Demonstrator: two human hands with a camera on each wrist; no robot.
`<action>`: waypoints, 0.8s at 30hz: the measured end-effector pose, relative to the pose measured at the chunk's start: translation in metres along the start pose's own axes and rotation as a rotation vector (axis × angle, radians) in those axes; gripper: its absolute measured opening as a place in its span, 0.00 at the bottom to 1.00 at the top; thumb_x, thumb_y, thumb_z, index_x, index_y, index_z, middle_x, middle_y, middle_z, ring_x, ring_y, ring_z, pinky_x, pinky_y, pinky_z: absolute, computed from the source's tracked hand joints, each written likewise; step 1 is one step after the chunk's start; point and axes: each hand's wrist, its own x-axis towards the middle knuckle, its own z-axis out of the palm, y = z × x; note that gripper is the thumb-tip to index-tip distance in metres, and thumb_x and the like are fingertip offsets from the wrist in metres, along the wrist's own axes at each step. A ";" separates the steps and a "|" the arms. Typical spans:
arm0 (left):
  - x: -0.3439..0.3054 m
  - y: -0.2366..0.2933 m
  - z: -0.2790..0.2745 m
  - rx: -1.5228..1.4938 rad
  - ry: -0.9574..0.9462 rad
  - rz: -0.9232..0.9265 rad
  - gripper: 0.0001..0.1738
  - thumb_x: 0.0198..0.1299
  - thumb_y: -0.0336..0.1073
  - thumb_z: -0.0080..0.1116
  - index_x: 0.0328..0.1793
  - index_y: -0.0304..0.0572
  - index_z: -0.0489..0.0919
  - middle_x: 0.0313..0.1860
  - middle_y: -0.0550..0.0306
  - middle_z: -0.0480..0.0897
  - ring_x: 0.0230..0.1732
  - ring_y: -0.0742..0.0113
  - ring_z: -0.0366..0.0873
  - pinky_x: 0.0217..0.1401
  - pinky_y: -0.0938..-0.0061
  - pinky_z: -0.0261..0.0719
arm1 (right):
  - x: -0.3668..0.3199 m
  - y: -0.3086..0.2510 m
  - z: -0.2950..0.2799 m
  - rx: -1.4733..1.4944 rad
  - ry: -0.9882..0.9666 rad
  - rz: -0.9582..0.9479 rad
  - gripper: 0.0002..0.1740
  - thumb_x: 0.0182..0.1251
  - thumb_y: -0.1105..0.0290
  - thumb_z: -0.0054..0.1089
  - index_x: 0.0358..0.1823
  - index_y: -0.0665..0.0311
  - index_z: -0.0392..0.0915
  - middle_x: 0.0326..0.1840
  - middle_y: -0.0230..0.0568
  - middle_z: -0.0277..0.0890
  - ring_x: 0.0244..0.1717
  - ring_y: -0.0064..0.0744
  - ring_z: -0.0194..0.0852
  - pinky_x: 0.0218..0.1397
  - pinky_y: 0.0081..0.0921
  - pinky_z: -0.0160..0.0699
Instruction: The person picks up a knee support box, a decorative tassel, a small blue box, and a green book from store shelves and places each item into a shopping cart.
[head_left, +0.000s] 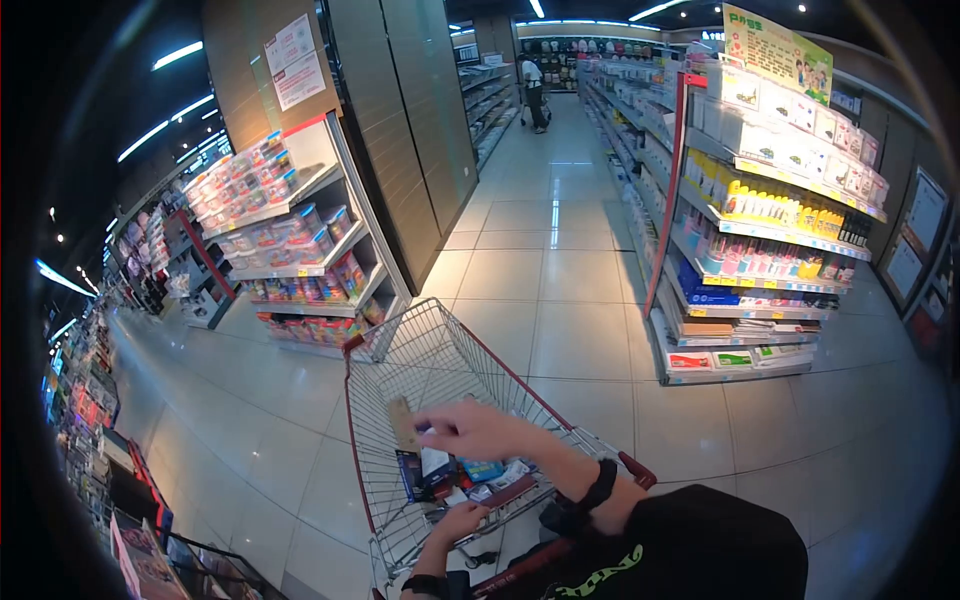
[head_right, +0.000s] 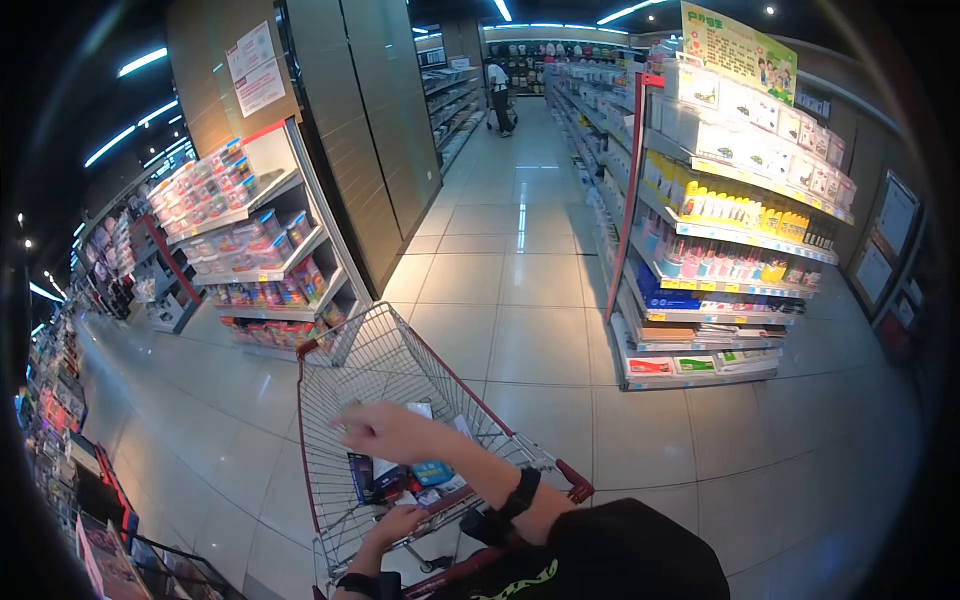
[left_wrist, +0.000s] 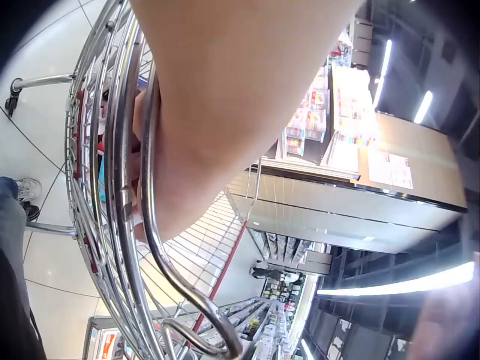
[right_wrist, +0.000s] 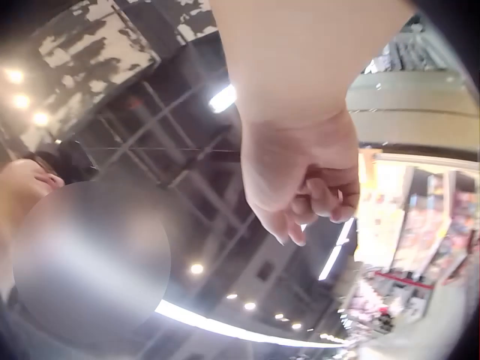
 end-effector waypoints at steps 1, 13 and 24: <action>0.017 -0.020 0.005 -0.016 -0.048 0.010 0.26 0.52 0.51 0.52 0.44 0.32 0.79 0.32 0.47 0.81 0.35 0.60 0.77 0.40 0.70 0.72 | 0.002 -0.035 -0.013 0.033 0.056 -0.111 0.20 0.65 0.64 0.52 0.56 0.63 0.71 0.17 0.31 0.58 0.22 0.18 0.56 0.28 0.21 0.59; 0.007 0.010 0.002 -0.050 -0.039 -0.001 0.27 0.54 0.50 0.50 0.43 0.28 0.78 0.33 0.47 0.80 0.36 0.62 0.76 0.42 0.68 0.71 | -0.050 -0.185 -0.012 0.762 -0.157 -1.072 0.10 0.61 0.68 0.41 0.27 0.58 0.73 0.13 0.34 0.59 0.11 0.28 0.51 0.21 0.26 0.58; 0.044 -0.022 0.024 0.013 0.088 0.351 0.27 0.56 0.51 0.48 0.45 0.30 0.78 0.42 0.37 0.79 0.46 0.48 0.77 0.50 0.63 0.71 | -0.055 -0.087 -0.008 0.222 0.014 -0.440 0.33 0.54 0.71 0.46 0.67 0.65 0.59 0.13 0.26 0.58 0.15 0.17 0.56 0.22 0.16 0.57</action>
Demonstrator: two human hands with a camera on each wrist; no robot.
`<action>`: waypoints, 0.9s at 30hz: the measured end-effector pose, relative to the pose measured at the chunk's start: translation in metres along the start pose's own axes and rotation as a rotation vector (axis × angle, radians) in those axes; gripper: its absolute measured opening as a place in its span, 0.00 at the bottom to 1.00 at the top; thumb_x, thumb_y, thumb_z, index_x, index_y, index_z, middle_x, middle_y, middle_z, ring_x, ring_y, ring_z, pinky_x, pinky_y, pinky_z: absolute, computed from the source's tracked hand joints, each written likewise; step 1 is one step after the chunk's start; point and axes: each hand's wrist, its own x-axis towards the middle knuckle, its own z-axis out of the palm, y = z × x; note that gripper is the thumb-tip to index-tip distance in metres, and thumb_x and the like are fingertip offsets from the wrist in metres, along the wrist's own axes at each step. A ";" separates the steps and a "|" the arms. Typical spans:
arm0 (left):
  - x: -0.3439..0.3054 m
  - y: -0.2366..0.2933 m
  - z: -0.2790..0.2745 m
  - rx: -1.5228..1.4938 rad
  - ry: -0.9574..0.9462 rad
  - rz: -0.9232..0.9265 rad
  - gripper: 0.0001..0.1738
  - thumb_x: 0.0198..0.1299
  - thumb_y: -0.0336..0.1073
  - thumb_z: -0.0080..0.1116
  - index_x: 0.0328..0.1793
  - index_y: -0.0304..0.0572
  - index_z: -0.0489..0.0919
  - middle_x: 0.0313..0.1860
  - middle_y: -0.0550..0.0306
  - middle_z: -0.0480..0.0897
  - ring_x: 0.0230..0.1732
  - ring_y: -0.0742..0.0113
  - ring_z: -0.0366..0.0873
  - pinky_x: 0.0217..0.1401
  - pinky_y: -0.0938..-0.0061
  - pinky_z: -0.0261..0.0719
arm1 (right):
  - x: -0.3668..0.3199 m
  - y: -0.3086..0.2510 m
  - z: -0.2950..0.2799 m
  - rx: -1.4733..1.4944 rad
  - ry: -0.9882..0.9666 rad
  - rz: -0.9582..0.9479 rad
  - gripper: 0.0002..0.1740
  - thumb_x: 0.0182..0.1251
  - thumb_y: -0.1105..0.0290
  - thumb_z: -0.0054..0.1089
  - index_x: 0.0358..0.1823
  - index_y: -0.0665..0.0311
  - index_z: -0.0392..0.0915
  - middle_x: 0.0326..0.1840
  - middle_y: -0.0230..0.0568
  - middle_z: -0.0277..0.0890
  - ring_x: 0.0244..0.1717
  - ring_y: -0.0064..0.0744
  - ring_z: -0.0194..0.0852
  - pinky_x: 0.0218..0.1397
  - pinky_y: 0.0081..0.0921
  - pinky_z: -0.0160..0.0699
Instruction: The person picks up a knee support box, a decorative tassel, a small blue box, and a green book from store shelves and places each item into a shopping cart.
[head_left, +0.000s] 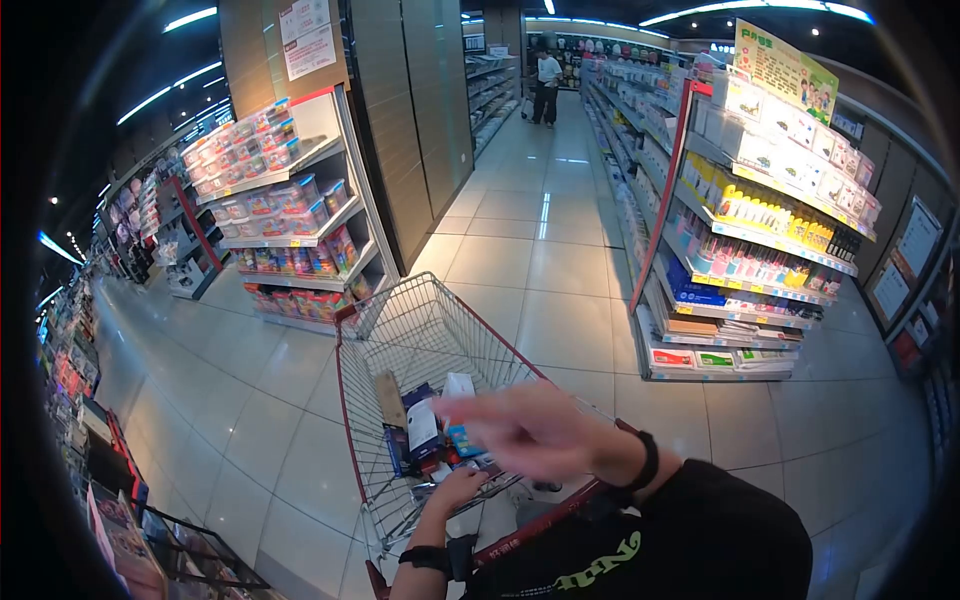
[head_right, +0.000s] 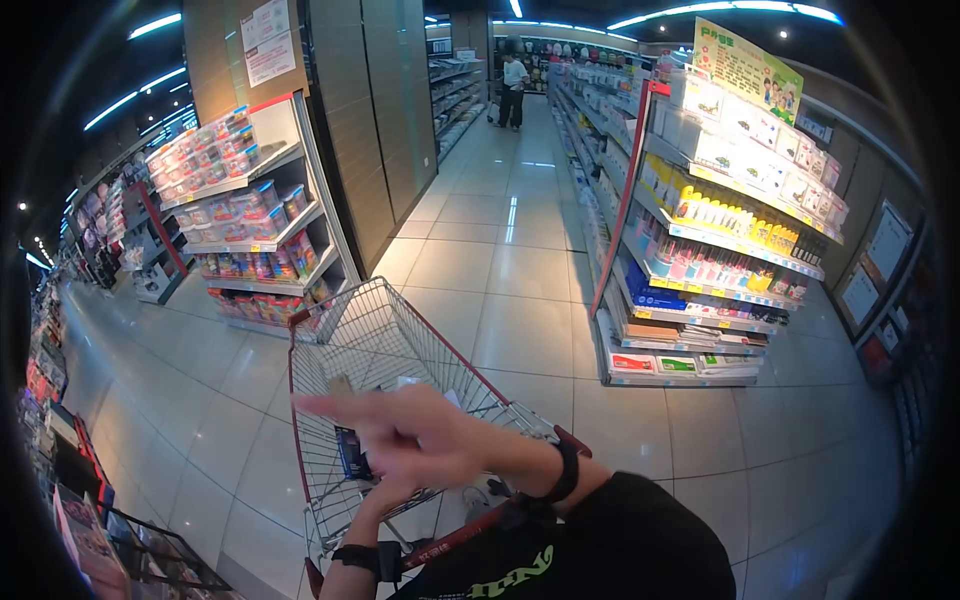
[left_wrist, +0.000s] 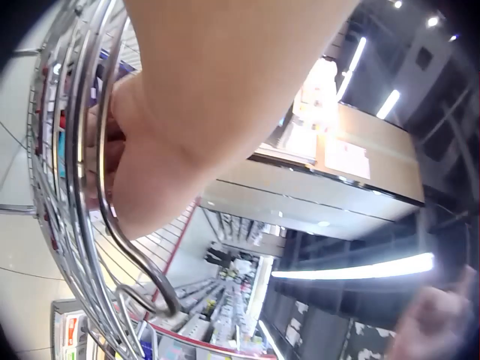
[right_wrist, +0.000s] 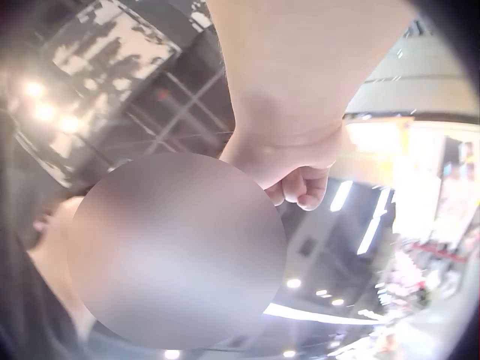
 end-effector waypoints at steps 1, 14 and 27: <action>-0.026 0.074 -0.023 0.133 -0.028 -0.169 0.27 0.57 0.51 0.48 0.44 0.30 0.78 0.41 0.37 0.79 0.45 0.47 0.77 0.49 0.64 0.71 | -0.004 0.033 0.004 -0.077 0.133 0.119 0.29 0.58 0.72 0.44 0.65 0.63 0.63 0.14 0.27 0.58 0.16 0.16 0.55 0.22 0.17 0.57; -0.029 0.080 -0.022 0.024 -0.067 -0.173 0.25 0.58 0.50 0.51 0.47 0.34 0.77 0.40 0.40 0.81 0.43 0.51 0.79 0.46 0.65 0.73 | -0.124 0.272 0.042 -0.404 -0.513 0.905 0.18 0.60 0.65 0.44 0.46 0.65 0.76 0.41 0.49 0.78 0.43 0.45 0.76 0.48 0.35 0.72; -0.020 0.056 -0.009 -0.012 -0.101 -0.235 0.26 0.60 0.50 0.49 0.52 0.35 0.75 0.42 0.44 0.80 0.46 0.58 0.77 0.50 0.69 0.71 | -0.130 0.268 0.037 -0.327 -0.586 0.950 0.16 0.55 0.63 0.47 0.38 0.65 0.77 0.34 0.48 0.78 0.36 0.45 0.77 0.40 0.36 0.74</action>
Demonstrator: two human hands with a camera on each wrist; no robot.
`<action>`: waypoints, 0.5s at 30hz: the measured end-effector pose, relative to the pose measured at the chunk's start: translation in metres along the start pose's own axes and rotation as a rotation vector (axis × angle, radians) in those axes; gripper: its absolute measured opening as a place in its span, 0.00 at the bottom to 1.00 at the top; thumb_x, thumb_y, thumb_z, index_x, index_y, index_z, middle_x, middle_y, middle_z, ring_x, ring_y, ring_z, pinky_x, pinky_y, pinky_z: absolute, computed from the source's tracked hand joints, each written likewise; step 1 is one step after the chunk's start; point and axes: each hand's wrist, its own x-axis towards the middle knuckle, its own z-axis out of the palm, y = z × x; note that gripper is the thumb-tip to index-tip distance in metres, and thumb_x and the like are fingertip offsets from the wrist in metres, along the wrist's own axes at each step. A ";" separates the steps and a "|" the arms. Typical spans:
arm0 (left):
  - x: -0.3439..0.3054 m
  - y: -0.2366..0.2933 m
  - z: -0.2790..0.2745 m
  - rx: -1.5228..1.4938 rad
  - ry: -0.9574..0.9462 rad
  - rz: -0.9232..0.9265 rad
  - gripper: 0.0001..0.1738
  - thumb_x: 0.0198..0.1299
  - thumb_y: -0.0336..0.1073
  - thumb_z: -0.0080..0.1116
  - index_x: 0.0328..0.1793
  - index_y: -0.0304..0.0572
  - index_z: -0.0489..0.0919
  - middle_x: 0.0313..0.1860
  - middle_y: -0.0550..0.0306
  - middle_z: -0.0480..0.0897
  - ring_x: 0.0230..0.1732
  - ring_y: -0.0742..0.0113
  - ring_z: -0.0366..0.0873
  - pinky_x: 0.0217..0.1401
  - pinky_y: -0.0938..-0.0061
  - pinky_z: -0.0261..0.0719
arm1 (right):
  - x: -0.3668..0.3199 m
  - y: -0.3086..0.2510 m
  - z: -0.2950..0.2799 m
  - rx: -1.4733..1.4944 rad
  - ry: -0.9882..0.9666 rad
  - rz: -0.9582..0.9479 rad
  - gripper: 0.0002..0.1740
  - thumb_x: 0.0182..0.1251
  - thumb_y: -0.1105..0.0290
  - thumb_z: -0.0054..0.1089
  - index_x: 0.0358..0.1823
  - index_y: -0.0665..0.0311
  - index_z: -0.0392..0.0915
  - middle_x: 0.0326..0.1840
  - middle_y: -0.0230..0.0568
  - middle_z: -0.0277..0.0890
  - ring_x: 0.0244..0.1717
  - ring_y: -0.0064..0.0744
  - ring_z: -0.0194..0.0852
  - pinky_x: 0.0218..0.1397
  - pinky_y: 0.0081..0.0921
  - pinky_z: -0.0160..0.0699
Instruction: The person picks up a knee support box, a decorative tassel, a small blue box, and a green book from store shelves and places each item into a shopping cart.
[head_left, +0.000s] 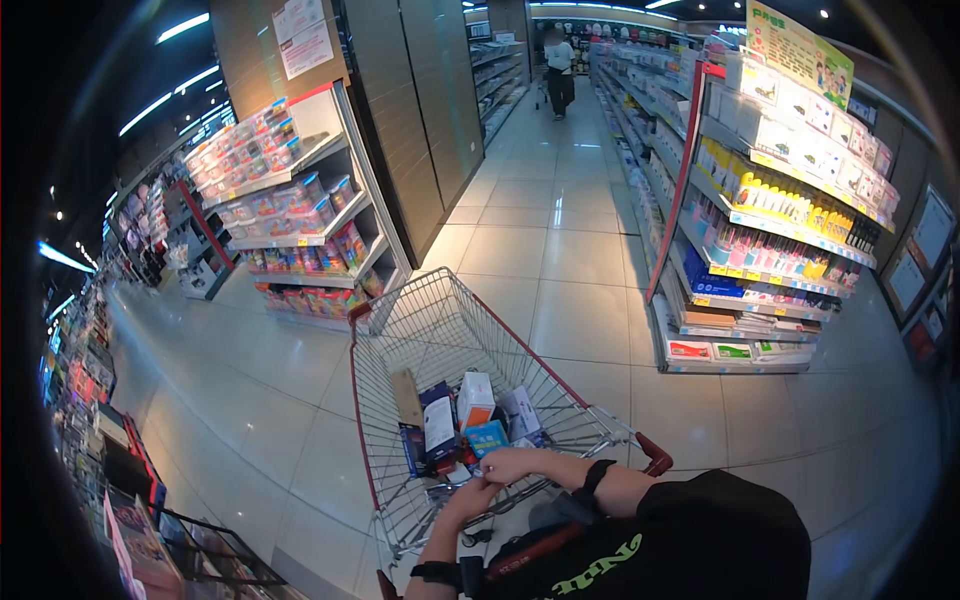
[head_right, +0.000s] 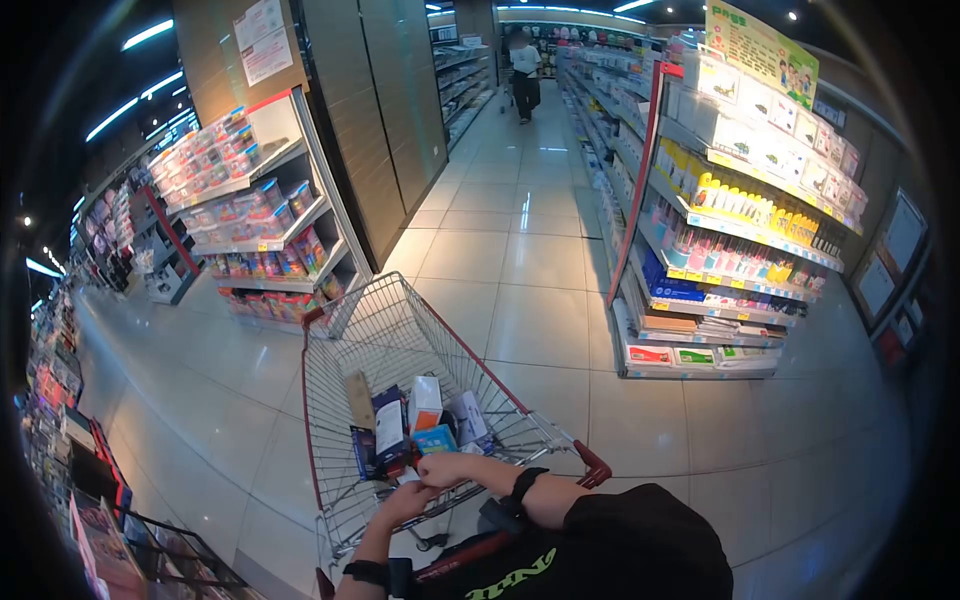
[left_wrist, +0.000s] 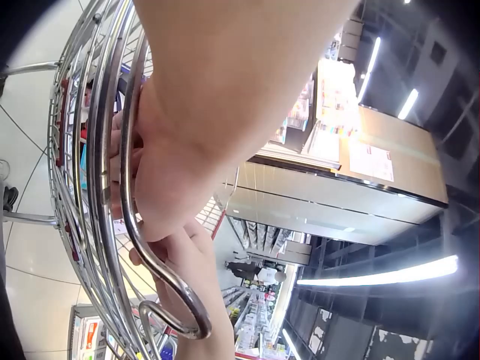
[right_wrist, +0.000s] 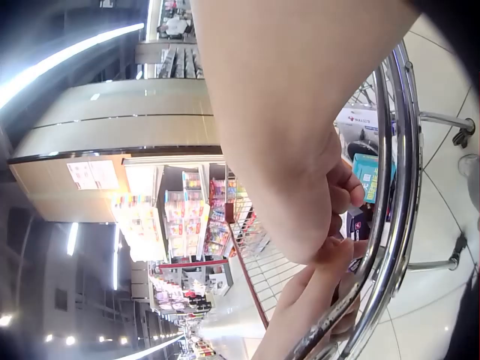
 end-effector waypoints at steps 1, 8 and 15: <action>0.002 -0.003 0.001 -0.019 -0.007 0.020 0.26 0.61 0.51 0.48 0.54 0.35 0.74 0.44 0.43 0.80 0.48 0.56 0.77 0.52 0.69 0.71 | 0.004 0.002 0.000 0.002 0.044 -0.001 0.16 0.54 0.63 0.48 0.39 0.65 0.77 0.34 0.49 0.78 0.36 0.45 0.77 0.41 0.37 0.73; 0.008 0.000 0.012 -0.221 0.101 0.060 0.25 0.61 0.44 0.52 0.58 0.33 0.70 0.44 0.50 0.79 0.47 0.65 0.75 0.50 0.73 0.70 | -0.012 0.002 -0.014 -0.062 0.210 -0.050 0.14 0.51 0.65 0.54 0.38 0.64 0.76 0.36 0.51 0.77 0.41 0.48 0.75 0.44 0.39 0.72; 0.003 0.021 0.006 -0.121 0.012 -0.007 0.21 0.58 0.43 0.53 0.51 0.33 0.74 0.41 0.47 0.80 0.42 0.64 0.77 0.47 0.71 0.71 | -0.015 0.001 -0.015 -0.175 0.072 -0.003 0.12 0.51 0.65 0.54 0.34 0.66 0.76 0.34 0.53 0.77 0.39 0.50 0.76 0.41 0.40 0.72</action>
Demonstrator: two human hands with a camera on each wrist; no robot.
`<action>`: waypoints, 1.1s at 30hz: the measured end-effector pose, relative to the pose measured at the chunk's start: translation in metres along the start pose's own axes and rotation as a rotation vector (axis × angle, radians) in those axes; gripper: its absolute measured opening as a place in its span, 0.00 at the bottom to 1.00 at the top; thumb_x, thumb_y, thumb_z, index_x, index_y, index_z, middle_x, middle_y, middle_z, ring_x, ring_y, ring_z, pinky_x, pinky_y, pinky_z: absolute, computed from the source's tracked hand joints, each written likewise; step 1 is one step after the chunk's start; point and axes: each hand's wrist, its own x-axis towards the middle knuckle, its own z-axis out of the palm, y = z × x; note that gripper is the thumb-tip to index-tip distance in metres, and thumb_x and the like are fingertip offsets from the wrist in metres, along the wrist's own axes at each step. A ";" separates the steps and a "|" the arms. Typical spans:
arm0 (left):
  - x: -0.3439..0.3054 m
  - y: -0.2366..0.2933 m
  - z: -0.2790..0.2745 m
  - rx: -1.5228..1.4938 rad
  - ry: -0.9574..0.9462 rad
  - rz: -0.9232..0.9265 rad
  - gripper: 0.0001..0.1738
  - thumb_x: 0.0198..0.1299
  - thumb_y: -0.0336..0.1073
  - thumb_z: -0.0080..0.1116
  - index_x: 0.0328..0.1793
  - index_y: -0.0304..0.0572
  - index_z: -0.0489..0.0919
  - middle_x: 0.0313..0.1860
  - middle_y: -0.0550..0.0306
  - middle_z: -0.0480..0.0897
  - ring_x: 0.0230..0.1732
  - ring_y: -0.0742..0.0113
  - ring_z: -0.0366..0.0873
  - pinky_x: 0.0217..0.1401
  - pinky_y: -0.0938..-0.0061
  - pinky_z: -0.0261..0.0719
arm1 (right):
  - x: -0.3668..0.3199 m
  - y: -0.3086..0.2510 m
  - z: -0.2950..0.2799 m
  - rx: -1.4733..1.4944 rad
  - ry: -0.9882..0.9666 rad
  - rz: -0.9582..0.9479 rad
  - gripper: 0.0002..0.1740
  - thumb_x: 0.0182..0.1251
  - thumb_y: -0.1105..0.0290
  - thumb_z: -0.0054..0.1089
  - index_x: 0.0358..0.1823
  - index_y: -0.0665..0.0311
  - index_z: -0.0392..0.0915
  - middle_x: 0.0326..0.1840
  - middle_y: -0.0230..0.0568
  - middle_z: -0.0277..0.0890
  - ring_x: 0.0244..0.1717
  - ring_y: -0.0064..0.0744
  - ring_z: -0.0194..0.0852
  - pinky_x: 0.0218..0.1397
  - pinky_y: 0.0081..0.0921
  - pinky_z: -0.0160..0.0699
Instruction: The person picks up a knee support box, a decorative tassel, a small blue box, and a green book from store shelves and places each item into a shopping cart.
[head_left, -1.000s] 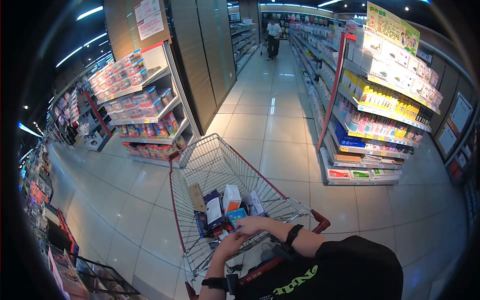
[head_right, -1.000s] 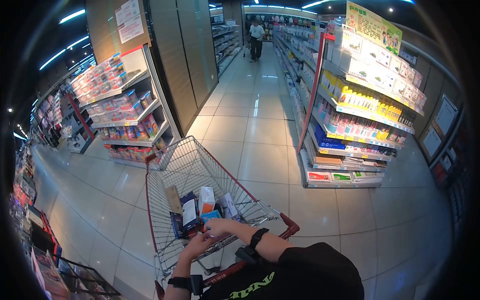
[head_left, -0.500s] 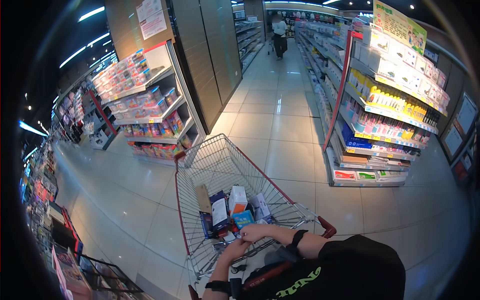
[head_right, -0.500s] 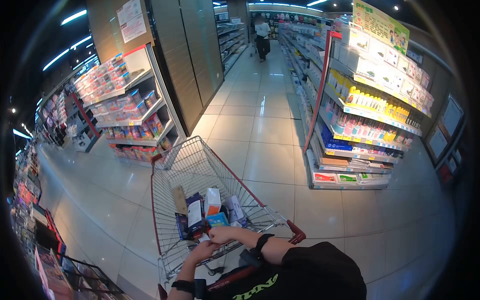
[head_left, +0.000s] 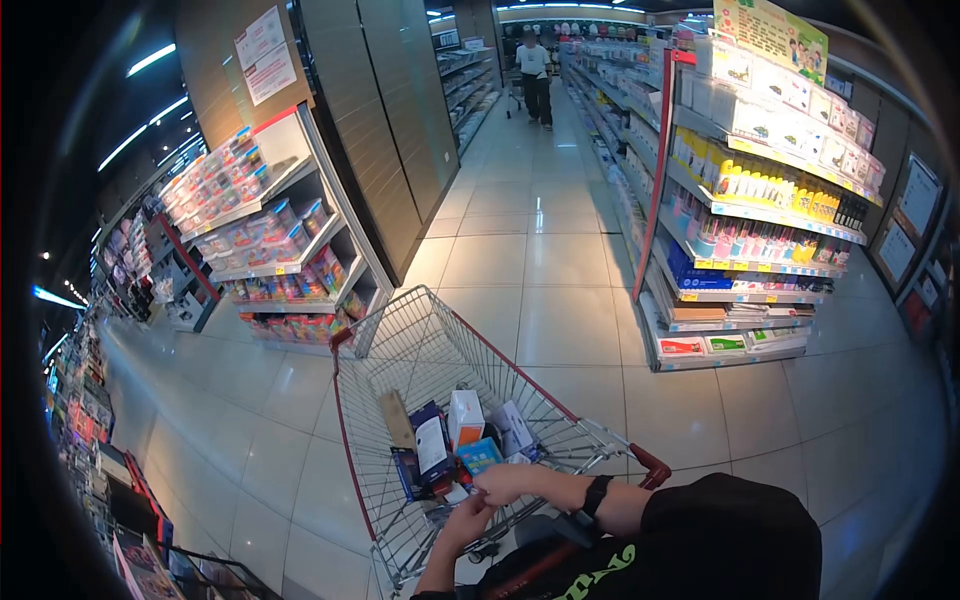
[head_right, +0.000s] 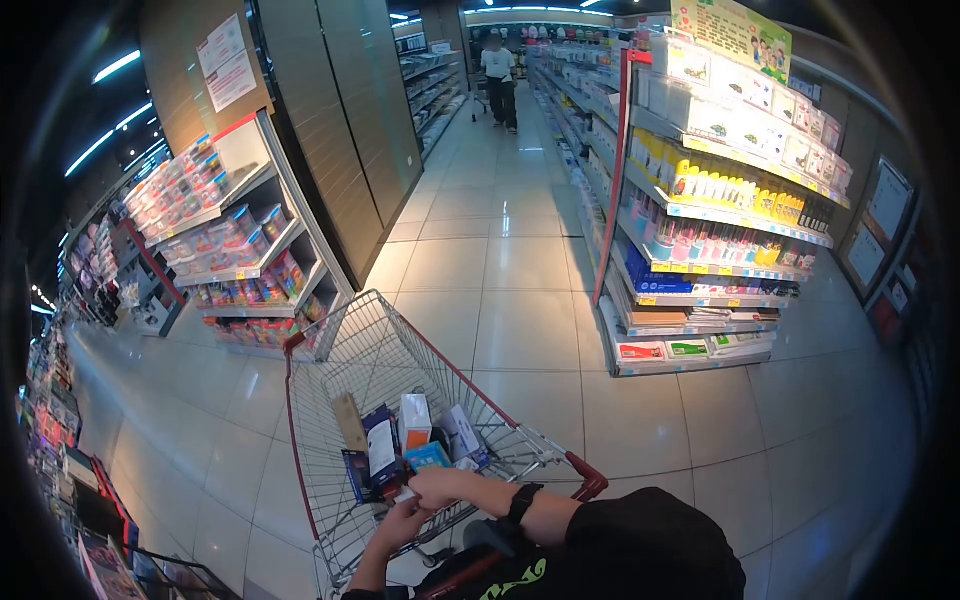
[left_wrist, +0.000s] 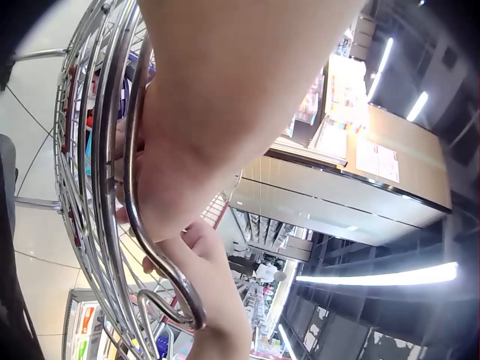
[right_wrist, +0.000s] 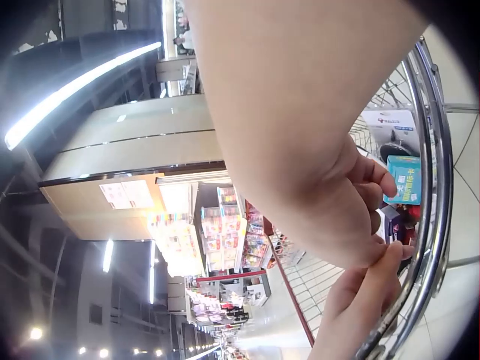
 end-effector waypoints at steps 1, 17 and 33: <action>0.009 -0.015 0.002 0.062 -0.020 -0.001 0.21 0.57 0.43 0.53 0.49 0.33 0.75 0.39 0.46 0.80 0.42 0.64 0.77 0.47 0.70 0.71 | 0.006 0.006 0.006 -0.005 -0.030 0.000 0.12 0.50 0.66 0.54 0.33 0.67 0.76 0.32 0.53 0.77 0.38 0.50 0.76 0.40 0.40 0.73; 0.046 0.028 -0.002 0.008 0.009 0.047 0.23 0.57 0.46 0.53 0.50 0.33 0.76 0.32 0.57 0.78 0.35 0.71 0.72 0.39 0.77 0.69 | 0.009 0.066 -0.036 0.209 0.145 -0.055 0.12 0.50 0.62 0.57 0.29 0.64 0.76 0.30 0.47 0.78 0.34 0.41 0.77 0.37 0.34 0.73; 0.055 0.040 -0.003 0.093 -0.070 0.046 0.25 0.61 0.48 0.49 0.53 0.32 0.75 0.44 0.44 0.80 0.46 0.61 0.77 0.49 0.71 0.71 | 0.002 0.057 -0.042 0.162 0.028 -0.064 0.12 0.46 0.66 0.54 0.27 0.68 0.78 0.25 0.49 0.77 0.29 0.45 0.76 0.34 0.37 0.73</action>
